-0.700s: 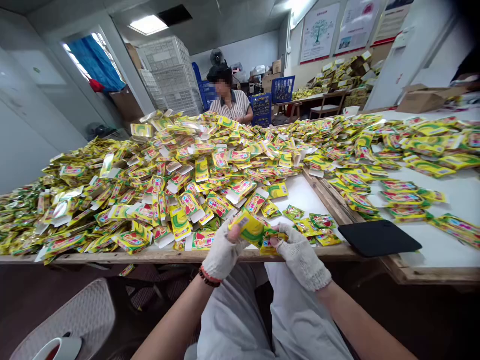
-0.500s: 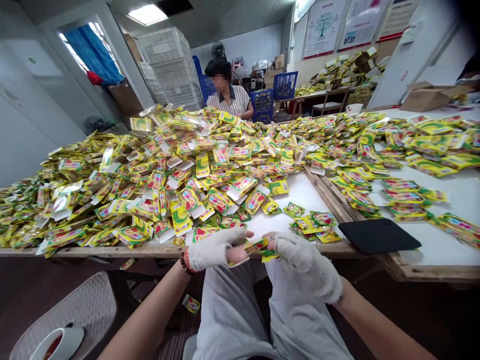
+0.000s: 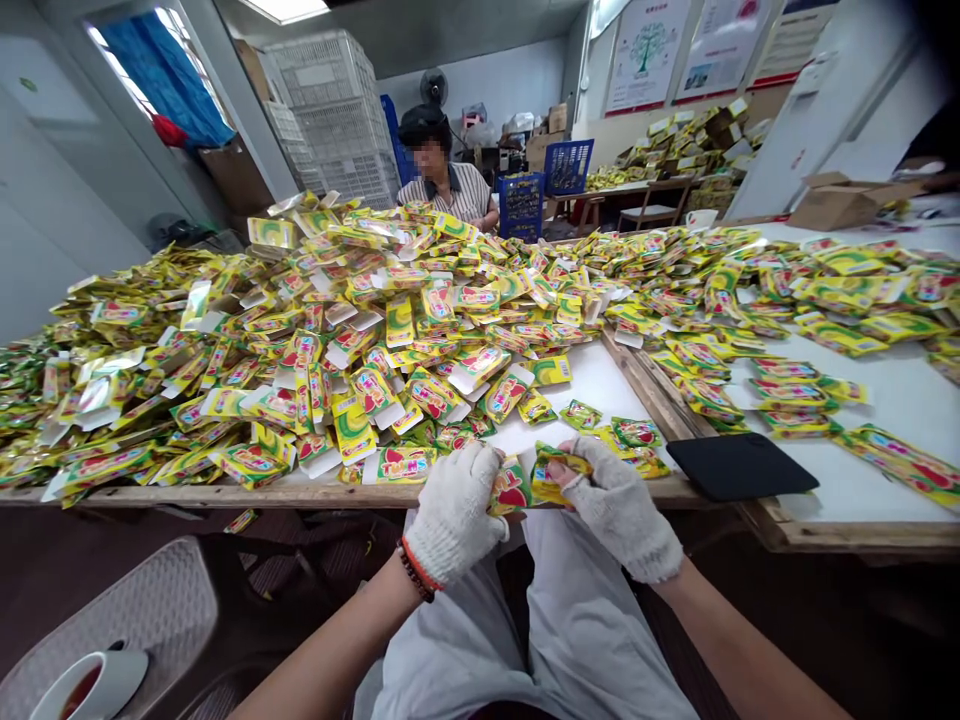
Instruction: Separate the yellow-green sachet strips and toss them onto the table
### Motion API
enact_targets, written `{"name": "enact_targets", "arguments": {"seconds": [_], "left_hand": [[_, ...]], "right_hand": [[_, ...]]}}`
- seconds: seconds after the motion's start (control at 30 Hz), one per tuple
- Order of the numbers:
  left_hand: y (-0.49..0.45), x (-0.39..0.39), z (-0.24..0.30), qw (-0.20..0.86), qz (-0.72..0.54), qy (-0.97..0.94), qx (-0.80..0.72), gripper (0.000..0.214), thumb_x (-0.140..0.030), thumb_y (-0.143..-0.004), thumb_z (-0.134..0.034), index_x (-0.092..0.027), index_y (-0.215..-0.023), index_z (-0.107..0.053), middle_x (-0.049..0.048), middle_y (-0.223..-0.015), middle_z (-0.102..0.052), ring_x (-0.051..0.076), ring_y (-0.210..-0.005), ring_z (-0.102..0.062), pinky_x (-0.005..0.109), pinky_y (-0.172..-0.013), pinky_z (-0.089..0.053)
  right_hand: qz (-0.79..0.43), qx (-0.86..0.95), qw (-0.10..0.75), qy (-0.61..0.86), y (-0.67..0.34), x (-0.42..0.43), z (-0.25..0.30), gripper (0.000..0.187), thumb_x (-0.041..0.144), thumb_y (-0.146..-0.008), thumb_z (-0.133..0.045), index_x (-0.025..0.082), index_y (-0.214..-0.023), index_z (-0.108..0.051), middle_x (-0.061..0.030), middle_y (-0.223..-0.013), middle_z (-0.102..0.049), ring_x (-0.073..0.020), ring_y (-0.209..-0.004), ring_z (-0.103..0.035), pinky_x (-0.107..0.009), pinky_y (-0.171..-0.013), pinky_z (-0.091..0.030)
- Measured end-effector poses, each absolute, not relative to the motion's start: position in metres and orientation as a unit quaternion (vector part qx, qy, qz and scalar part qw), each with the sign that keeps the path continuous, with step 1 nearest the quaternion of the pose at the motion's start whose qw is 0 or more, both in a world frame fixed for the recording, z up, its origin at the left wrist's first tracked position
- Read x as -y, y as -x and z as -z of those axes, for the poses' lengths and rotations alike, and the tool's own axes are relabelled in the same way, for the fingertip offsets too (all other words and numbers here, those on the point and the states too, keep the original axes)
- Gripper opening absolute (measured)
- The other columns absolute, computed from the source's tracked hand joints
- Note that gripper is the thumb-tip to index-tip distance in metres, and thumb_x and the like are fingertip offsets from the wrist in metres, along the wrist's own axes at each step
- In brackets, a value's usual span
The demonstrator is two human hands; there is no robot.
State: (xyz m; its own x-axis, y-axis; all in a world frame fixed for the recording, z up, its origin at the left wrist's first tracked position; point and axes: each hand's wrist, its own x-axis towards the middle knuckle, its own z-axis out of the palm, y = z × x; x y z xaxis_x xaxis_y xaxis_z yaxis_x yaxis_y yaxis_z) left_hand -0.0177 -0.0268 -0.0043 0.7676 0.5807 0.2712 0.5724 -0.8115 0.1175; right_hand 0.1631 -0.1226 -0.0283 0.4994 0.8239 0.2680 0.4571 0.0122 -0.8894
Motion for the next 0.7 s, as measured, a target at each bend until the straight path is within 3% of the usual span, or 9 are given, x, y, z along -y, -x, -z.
{"name": "enact_targets", "arguments": {"seconds": [0.1,0.3,0.43,0.57,0.63,0.7], "left_hand": [[0.015,0.028,0.004,-0.005,-0.144,-0.944,-0.298,0.055,-0.024,-0.064,-0.066,-0.020,-0.115,-0.047,0.0093,-0.119,-0.054,0.028,-0.105,-0.053,0.041,-0.089,-0.045],[0.005,0.034,0.005,-0.029,-0.090,-0.965,-0.243,0.055,-0.025,-0.066,-0.061,-0.021,-0.119,-0.047,0.0086,-0.118,-0.056,0.030,-0.103,-0.053,0.045,-0.083,-0.044],[0.000,0.033,0.009,-0.014,-0.111,-0.954,-0.279,0.057,-0.025,-0.066,-0.061,-0.019,-0.121,-0.047,0.0093,-0.119,-0.055,0.029,-0.105,-0.052,0.044,-0.086,-0.044],[0.002,0.028,0.012,-0.032,-0.132,-0.948,-0.287,0.056,-0.024,-0.068,-0.060,-0.021,-0.123,-0.048,0.0086,-0.117,-0.055,0.028,-0.102,-0.052,0.043,-0.084,-0.046],[0.002,0.027,0.012,-0.052,-0.137,-0.952,-0.268,0.056,-0.025,-0.070,-0.060,-0.021,-0.124,-0.047,0.0091,-0.119,-0.055,0.029,-0.101,-0.052,0.044,-0.083,-0.046],[0.000,0.029,0.013,-0.065,-0.135,-0.958,-0.244,0.057,-0.025,-0.071,-0.059,-0.019,-0.127,-0.047,0.0098,-0.119,-0.055,0.030,-0.101,-0.052,0.045,-0.083,-0.046]], "right_hand": [[-0.140,0.546,0.460,0.686,-0.167,0.123,0.028,0.025,0.041,-0.085,-0.055,0.019,-0.092,-0.066,-0.0073,-0.092,-0.069,-0.0229,-0.085,-0.064,-0.036,-0.079,-0.051],[-0.127,0.647,0.318,0.682,-0.176,0.117,0.009,0.017,0.030,-0.086,-0.054,0.018,-0.083,-0.067,-0.0067,-0.085,-0.068,-0.0212,-0.080,-0.061,-0.032,-0.075,-0.048],[-0.098,0.617,0.331,0.707,-0.173,0.112,0.009,0.019,0.023,-0.086,-0.051,0.016,-0.091,-0.067,-0.0100,-0.091,-0.068,-0.0219,-0.085,-0.062,-0.033,-0.079,-0.048],[-0.200,0.650,0.353,0.642,-0.176,0.119,0.011,0.032,0.025,-0.089,-0.048,0.018,-0.116,-0.063,-0.0092,-0.113,-0.067,-0.0208,-0.102,-0.061,-0.032,-0.091,-0.046],[-0.196,0.636,0.354,0.658,-0.178,0.122,0.010,0.030,0.026,-0.089,-0.049,0.019,-0.113,-0.065,-0.0081,-0.111,-0.068,-0.0209,-0.101,-0.061,-0.032,-0.091,-0.046],[-0.145,0.605,0.334,0.708,-0.178,0.121,0.009,0.022,0.024,-0.086,-0.052,0.018,-0.097,-0.069,-0.0088,-0.099,-0.070,-0.0224,-0.092,-0.063,-0.033,-0.085,-0.047]]}}
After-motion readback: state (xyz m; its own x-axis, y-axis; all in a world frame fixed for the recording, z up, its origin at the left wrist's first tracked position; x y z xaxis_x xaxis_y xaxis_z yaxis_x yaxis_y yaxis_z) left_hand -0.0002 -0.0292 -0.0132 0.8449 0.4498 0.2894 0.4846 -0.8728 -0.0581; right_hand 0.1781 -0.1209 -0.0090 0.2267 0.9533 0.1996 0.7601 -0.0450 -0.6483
